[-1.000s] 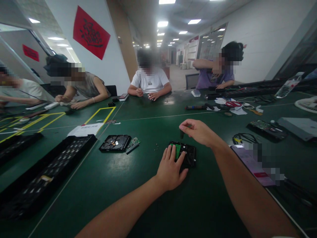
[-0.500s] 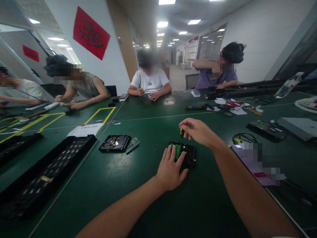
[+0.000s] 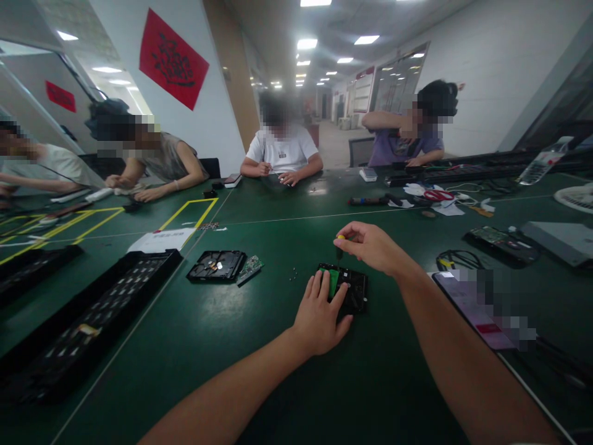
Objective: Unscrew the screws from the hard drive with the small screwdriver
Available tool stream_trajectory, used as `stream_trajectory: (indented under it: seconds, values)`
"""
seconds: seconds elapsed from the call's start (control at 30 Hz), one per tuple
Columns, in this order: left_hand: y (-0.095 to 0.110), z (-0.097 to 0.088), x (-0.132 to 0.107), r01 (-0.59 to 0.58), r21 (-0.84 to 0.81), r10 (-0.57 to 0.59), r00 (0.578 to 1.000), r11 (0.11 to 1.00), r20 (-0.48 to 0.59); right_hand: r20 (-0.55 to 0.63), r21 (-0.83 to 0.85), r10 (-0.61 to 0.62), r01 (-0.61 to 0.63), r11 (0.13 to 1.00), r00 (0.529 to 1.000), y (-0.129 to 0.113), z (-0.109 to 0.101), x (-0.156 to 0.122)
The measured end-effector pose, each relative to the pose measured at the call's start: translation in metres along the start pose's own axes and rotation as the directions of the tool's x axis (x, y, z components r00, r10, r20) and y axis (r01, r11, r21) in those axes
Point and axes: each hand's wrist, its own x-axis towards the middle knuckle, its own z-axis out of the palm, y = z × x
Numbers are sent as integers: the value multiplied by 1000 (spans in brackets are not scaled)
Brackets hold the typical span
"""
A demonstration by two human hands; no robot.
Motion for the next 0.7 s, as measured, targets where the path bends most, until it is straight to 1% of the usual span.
stream_trajectory:
  seconds: [0.07, 0.17, 0.37, 0.5, 0.7]
  values:
    - [0, 0, 0, 2, -1, -2, 1000, 1000, -3, 2, 19, 27, -27, 999, 1000, 0, 2, -1]
    - [0, 0, 0, -4, -3, 4, 1000, 1000, -10, -13, 94, 48, -46, 995, 999, 0, 3, 0]
    - [-1, 0, 0, -4, -4, 3, 1000, 1000, -10, 14, 183, 16, -18, 983, 1000, 1, 4, 2]
    - [0, 0, 0, -1, -8, 1, 1000, 1000, -3, 17, 188, 20, -23, 982, 1000, -1, 5, 3]
    - [-1, 1, 0, -4, -13, 4, 1000, 1000, -2, 24, 124, 12, -15, 992, 1000, -2, 2, 2]
